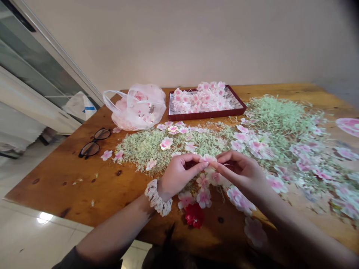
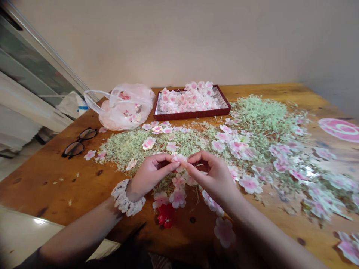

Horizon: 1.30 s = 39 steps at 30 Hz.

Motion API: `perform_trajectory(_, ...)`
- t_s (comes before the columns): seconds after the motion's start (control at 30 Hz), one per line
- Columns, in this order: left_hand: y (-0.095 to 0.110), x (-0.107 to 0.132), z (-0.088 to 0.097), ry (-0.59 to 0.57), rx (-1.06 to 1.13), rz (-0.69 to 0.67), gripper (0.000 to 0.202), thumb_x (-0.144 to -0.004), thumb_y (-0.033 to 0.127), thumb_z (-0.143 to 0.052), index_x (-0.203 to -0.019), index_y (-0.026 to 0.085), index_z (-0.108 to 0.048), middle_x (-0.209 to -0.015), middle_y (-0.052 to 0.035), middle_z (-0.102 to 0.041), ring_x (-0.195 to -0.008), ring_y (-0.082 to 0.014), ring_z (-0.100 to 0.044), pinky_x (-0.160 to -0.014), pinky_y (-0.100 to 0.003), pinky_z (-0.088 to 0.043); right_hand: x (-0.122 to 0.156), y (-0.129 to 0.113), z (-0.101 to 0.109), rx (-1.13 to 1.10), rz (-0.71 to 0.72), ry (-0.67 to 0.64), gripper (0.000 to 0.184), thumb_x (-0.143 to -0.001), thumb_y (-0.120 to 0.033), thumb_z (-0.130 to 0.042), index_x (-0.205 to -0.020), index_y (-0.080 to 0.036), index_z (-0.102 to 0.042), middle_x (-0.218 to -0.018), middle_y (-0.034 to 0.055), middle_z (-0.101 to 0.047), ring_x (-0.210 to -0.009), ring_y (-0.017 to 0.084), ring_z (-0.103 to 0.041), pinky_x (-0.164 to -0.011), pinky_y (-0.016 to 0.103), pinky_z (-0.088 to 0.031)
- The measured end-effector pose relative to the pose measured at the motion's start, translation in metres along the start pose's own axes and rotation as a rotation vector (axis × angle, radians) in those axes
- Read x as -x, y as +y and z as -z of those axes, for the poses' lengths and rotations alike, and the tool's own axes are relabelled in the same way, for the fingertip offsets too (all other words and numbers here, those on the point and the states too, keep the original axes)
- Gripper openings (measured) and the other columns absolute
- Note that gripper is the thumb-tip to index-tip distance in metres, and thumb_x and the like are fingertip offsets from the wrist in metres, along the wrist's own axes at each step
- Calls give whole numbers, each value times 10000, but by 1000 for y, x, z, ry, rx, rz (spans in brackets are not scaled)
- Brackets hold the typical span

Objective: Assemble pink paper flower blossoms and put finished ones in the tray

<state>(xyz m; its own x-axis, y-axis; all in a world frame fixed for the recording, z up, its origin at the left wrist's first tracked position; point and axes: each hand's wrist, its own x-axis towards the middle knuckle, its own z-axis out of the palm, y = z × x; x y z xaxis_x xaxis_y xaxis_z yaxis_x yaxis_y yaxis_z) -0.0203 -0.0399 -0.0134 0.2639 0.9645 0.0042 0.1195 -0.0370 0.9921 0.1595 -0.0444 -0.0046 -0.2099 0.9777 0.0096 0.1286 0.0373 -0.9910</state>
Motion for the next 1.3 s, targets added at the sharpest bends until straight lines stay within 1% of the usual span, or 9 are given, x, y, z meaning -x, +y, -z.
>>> perform_trajectory(0.13, 1, 0, 0, 12, 3, 1, 188, -790, 340, -655, -829, 160, -696, -851, -32, -713, -814, -165, -632, -767, -271, -481, 0, -2, 0, 15, -2, 18, 257, -747, -417, -697, -763, -198, -565, -751, 27, -623, -642, 130, -594, -566, 245, -507)
perform_trajectory(0.27, 2, 1, 1, 29, 23, 15, 182, -793, 330, -649, -807, 151, -677, -833, -35, -703, -788, -155, -624, -745, -259, -477, -11, 2, 25, 159, 88, 11, 239, -801, -426, -636, -889, -211, -580, -831, 47, -649, -739, 167, -632, -637, 277, -526)
perform_trajectory(0.37, 1, 1, 2, 25, 44, 25, 192, -794, 339, -648, -803, 148, -660, -813, -38, -690, -752, -138, -610, -707, -248, -469, -26, 16, 52, 602, 147, 109, 257, -818, -426, -599, -945, -204, -626, -922, 84, -681, -795, 222, -644, -686, 351, -515)
perform_trajectory(0.43, 1, 1, 2, 14, 50, 23, 194, -801, 341, -641, -806, 148, -653, -810, -39, -684, -742, -130, -601, -695, -244, -463, -35, 28, 65, 902, 195, 70, 237, -822, -398, -586, -922, -194, -653, -955, 95, -689, -800, 249, -640, -729, 400, -493)
perform_trajectory(0.53, 0, 2, 2, 2, 45, 13, 191, -808, 340, -631, -815, 150, -651, -824, -46, -682, -753, -131, -598, -703, -250, -461, -40, 38, 69, 1026, 301, -53, 191, -848, -351, -552, -889, -202, -663, -923, 84, -686, -835, 247, -632, -759, 382, -478)
perform_trajectory(0.83, -1, 0, 3, -6, 50, 13, 163, -803, 319, -640, -812, 157, -653, -826, -40, -676, -749, -124, -589, -701, -246, -457, -38, 31, 67, 859, 180, 65, 259, -841, -456, -562, -796, -221, -661, -821, 44, -708, -679, 199, -641, -648, 329, -470)
perform_trajectory(0.97, -1, 1, 3, -4, 43, 26, 166, -810, 325, -631, -822, 161, -653, -827, -39, -671, -745, -122, -584, -699, -249, -452, -39, 31, 69, 509, 5, 108, 336, -763, -540, -631, -786, -206, -627, -750, 56, -720, -690, 212, -681, -629, 322, -524)
perform_trajectory(1.1, -2, 1, 3, -2, 48, 30, 176, -800, 332, -640, -821, 158, -650, -819, -40, -668, -736, -126, -583, -687, -250, -452, -39, 29, 69, 211, -96, 122, 347, -680, -492, -737, -840, -201, -635, -791, 67, -738, -763, 225, -708, -720, 350, -573)
perform_trajectory(1.3, -1, 0, 2, -3, 51, 37, 194, -799, 347, -639, -809, 154, -653, -809, -34, -674, -723, -122, -585, -675, -236, -453, -39, 25, 70, 199, -91, 152, 309, -683, -473, -741, -819, -197, -706, -771, 53, -729, -724, 191, -694, -642, 306, -588)
